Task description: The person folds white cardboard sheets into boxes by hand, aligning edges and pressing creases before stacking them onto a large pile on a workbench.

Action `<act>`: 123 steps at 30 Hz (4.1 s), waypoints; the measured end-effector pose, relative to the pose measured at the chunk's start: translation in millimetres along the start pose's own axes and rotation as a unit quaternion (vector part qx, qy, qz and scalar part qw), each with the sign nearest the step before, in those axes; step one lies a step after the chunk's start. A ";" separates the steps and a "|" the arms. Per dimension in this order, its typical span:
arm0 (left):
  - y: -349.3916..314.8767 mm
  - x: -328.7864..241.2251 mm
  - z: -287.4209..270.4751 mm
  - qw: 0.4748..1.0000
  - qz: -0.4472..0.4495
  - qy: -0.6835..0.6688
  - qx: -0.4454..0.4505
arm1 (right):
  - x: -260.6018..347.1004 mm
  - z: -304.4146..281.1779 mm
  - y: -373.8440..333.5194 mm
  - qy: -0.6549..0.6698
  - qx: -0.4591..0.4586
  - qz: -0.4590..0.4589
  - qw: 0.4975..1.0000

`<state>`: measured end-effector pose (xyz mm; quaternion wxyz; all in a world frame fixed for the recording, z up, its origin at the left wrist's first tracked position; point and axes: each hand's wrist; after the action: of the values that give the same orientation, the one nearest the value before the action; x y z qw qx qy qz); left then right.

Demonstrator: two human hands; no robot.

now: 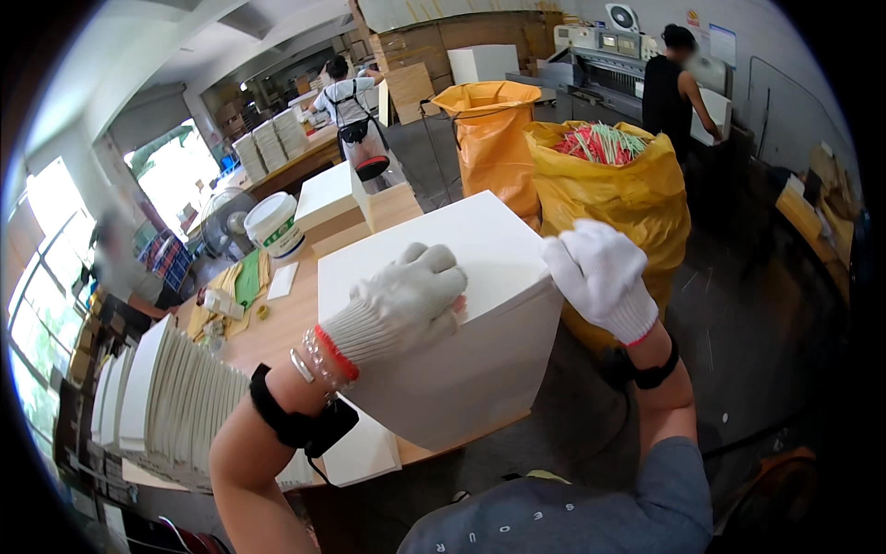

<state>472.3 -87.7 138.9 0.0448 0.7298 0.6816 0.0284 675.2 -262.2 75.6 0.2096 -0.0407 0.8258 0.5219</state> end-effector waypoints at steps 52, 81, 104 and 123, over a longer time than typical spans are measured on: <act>-1.2 8.9 2.6 0.975 0.050 -0.157 -0.146 | -3.3 31.1 33.7 0.082 -0.090 0.028 0.992; 2.5 4.9 0.2 0.994 -0.010 -0.086 -0.072 | -0.9 22.3 32.9 0.229 -0.079 0.095 0.966; 0.8 1.3 -7.1 0.994 -0.012 -0.106 -0.040 | 0.3 23.0 31.9 0.235 -0.073 0.097 0.964; 4.8 0.2 -6.0 0.990 0.016 -0.131 -0.049 | -1.7 24.3 25.2 0.220 -0.067 0.097 0.968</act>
<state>476.5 -87.6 145.3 0.1689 0.7352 0.6557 -0.0328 676.9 -229.7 88.6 -0.0319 -0.0878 0.8150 0.5719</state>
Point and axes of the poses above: each hand's wrist, its own y-axis towards the middle knuckle, its own z-axis out of the palm, x = y × z, and after that the axes turned 8 degrees about x, right-handed
